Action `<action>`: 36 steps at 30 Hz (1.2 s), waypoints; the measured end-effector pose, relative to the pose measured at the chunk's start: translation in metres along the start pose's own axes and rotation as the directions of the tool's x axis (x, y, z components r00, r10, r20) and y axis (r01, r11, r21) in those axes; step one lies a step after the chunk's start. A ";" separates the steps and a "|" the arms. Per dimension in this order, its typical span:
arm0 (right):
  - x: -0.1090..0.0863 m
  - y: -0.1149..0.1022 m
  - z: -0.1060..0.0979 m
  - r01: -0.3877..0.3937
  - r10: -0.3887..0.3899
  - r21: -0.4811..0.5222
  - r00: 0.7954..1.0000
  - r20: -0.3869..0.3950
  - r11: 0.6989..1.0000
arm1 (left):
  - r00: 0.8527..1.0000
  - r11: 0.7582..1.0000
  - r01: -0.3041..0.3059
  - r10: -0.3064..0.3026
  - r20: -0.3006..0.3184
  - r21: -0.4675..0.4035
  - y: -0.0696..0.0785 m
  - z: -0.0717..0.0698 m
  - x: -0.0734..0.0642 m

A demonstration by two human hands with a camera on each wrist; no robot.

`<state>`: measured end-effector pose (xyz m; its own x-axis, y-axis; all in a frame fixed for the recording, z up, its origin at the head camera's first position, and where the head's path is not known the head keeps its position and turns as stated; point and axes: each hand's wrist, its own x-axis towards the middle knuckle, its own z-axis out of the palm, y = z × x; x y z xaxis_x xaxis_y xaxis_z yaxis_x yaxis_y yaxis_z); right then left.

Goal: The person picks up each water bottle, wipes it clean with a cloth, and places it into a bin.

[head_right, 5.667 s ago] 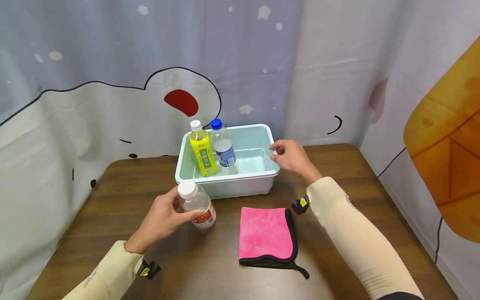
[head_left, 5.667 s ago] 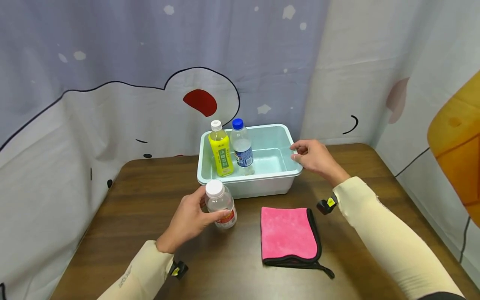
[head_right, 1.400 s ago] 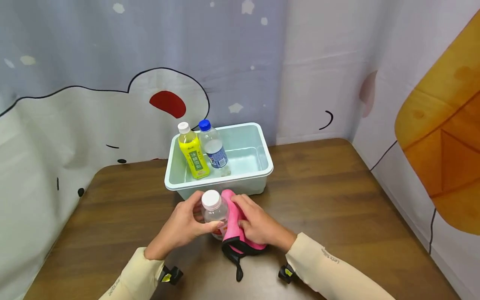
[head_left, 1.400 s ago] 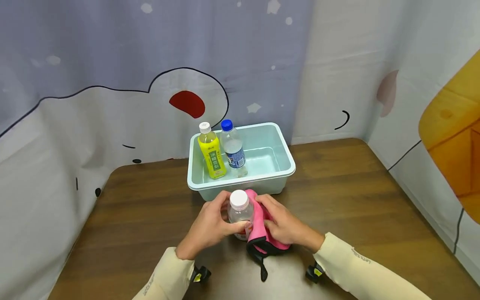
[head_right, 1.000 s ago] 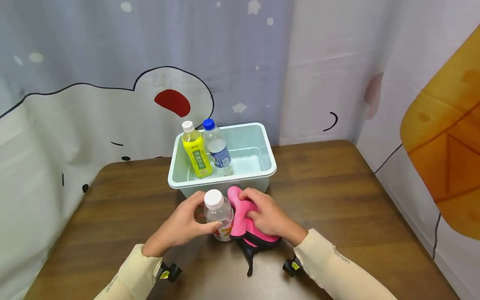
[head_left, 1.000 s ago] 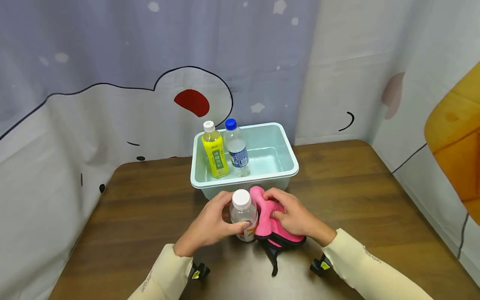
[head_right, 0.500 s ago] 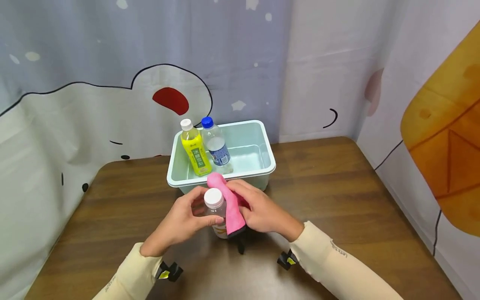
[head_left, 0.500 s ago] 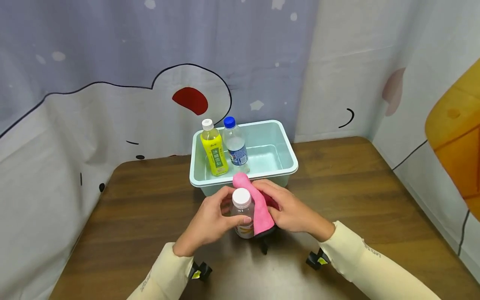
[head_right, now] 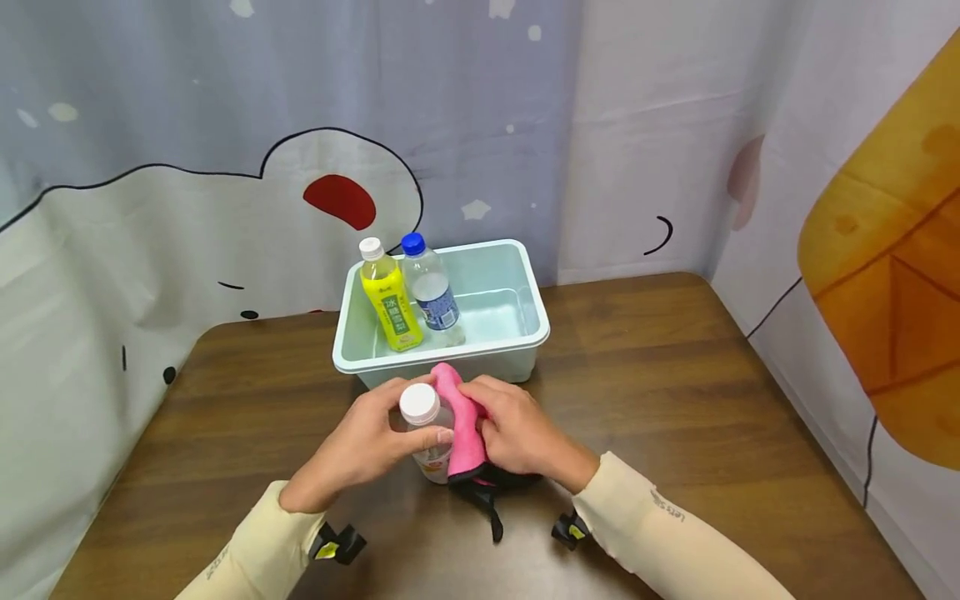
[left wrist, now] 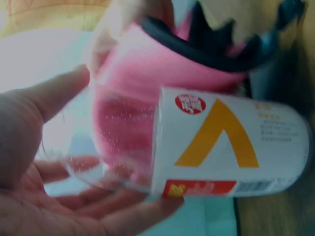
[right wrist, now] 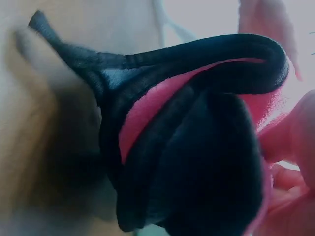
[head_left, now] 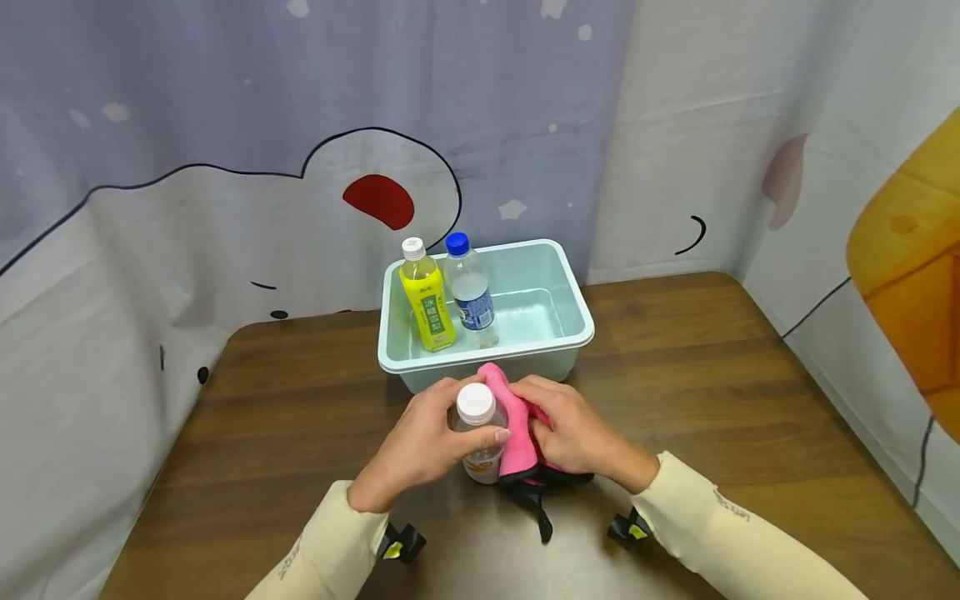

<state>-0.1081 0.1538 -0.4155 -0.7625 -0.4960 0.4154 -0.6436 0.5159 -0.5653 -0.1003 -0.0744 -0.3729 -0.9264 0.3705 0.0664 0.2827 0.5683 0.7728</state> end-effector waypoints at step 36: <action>0.001 0.028 -0.077 -0.542 0.512 -0.092 0.827 -0.232 0.835 | 0.997 0.997 -0.011 0.017 0.079 -0.077 -0.006 -0.007 0.003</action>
<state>-0.1322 0.2215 -0.3767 -0.9754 0.0158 0.2200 -0.1301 0.7642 -0.6317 -0.1067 -0.0817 -0.3733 -0.8988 0.4374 0.0293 0.2730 0.5062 0.8181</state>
